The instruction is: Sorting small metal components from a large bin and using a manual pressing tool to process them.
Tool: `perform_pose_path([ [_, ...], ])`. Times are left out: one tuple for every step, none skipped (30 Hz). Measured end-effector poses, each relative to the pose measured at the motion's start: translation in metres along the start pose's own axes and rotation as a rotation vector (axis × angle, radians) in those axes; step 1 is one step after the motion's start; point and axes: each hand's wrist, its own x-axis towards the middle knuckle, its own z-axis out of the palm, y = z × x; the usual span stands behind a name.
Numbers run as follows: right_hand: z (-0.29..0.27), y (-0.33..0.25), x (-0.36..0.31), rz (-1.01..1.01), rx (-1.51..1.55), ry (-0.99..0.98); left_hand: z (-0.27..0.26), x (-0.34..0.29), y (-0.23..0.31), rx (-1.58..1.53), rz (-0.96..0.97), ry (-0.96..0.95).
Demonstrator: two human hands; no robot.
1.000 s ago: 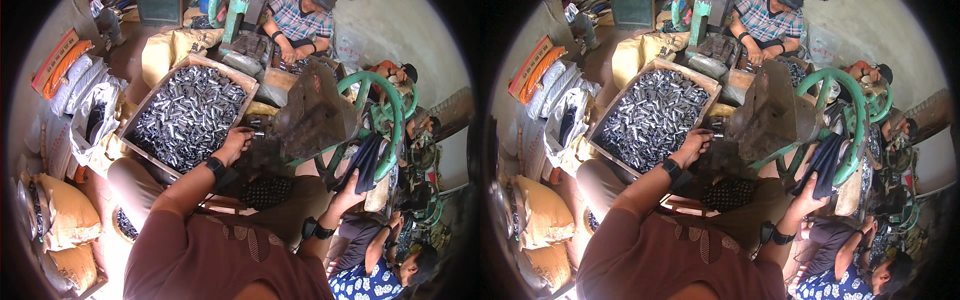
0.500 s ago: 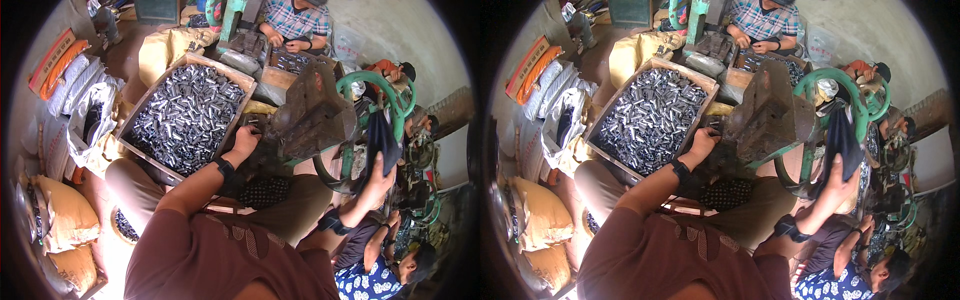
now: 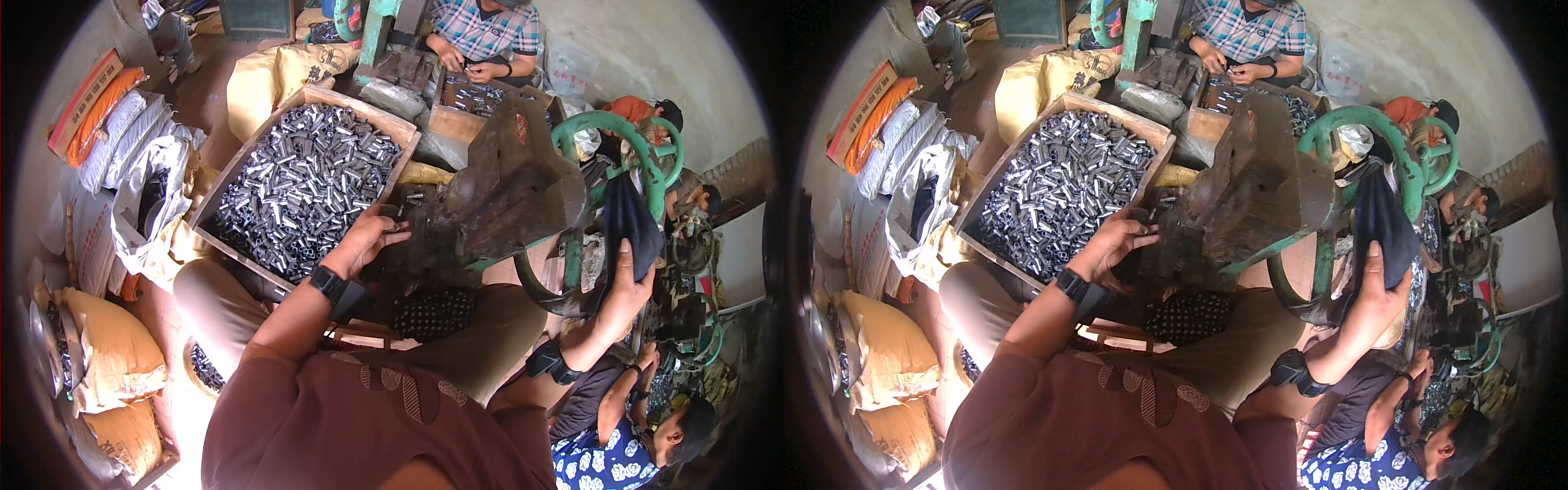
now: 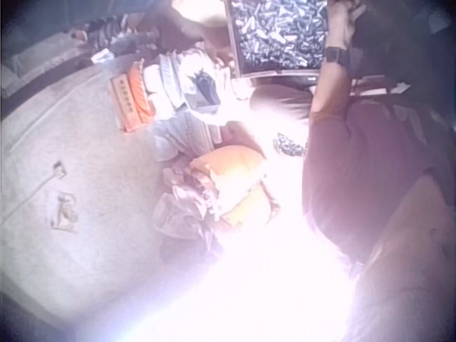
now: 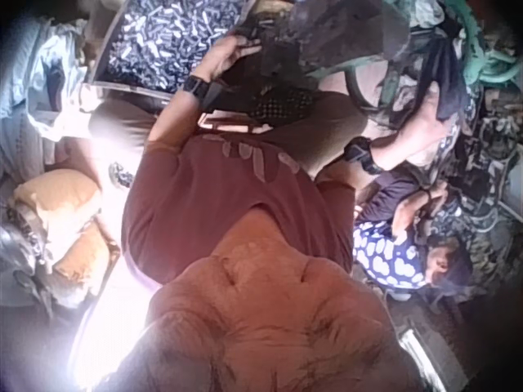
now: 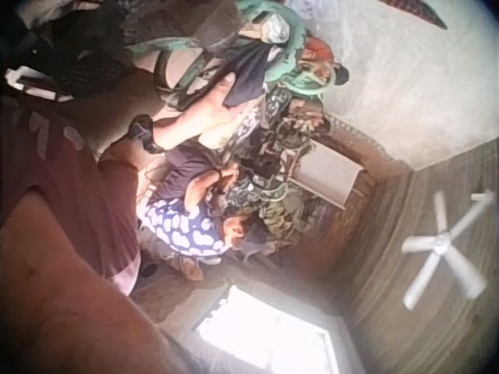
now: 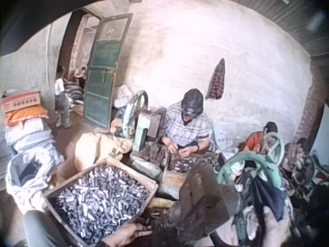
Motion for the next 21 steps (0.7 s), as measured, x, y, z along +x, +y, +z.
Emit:
perform_pose_path([
  [0.0,-0.001,0.0,0.024,0.024,-0.016,-0.001,-0.003,0.003,-0.039,-0.019,-0.064],
  [0.001,-0.002,0.0,0.027,0.021,-0.016,-0.004,-0.001,0.001,-0.039,-0.023,-0.062],
  [0.003,-0.004,0.0,0.033,0.02,-0.019,-0.005,0.004,0.0,-0.012,-0.02,-0.05],
  [0.004,-0.006,0.0,0.037,0.018,-0.02,-0.005,0.007,0.0,0.014,-0.016,-0.04],
  [0.004,-0.003,0.0,0.036,0.017,-0.019,-0.005,0.01,-0.002,0.013,-0.017,-0.042],
  [0.004,0.002,0.002,0.036,0.002,-0.003,0.001,0.011,-0.003,0.059,-0.027,-0.03],
  [0.004,0.004,0.002,0.036,-0.013,0.013,0.006,0.013,-0.005,0.104,-0.037,-0.018],
  [0.003,0.004,0.003,0.034,-0.015,0.013,0.01,0.017,-0.008,0.101,-0.037,-0.02],
  [0.003,0.001,0.003,0.033,0.0,-0.01,0.013,0.021,-0.012,0.137,-0.027,-0.01],
  [0.003,-0.001,0.003,0.032,0.015,-0.034,0.014,0.025,-0.017,0.173,-0.016,0.0],
  [0.002,-0.003,0.003,0.031,0.016,-0.038,0.013,0.028,-0.023,0.163,0.009,0.018],
  [0.001,-0.004,0.003,0.028,0.0,-0.041,0.016,0.029,-0.025,0.165,0.008,0.017],
  [0.0,-0.005,0.003,0.026,-0.014,-0.046,0.019,0.03,-0.028,0.22,0.01,0.035],
  [0.001,-0.004,0.004,0.028,-0.014,-0.045,0.021,0.031,-0.03,0.276,0.012,0.054],
  [0.002,-0.003,0.003,0.017,-0.017,-0.032,0.023,0.032,-0.033,0.279,0.011,0.056],
  [0.003,-0.002,0.002,0.007,-0.019,-0.021,0.023,0.035,-0.036,0.345,0.073,0.079],
  [0.004,-0.002,-0.002,0.01,-0.016,-0.023,0.024,0.036,-0.039,0.411,0.137,0.103],
  [0.005,-0.003,-0.007,-0.014,-0.028,0.013,0.029,0.036,-0.04,0.415,0.134,0.1],
  [0.009,-0.003,-0.015,-0.038,-0.032,0.04,0.03,0.035,-0.04,0.455,0.157,0.14],
  [0.012,0.005,-0.026,-0.004,-0.041,0.099,0.032,0.034,-0.04,0.495,0.181,0.183],
  [0.015,0.024,-0.037,-0.02,-0.074,0.239,0.033,0.033,-0.04,0.529,0.205,0.177],
])
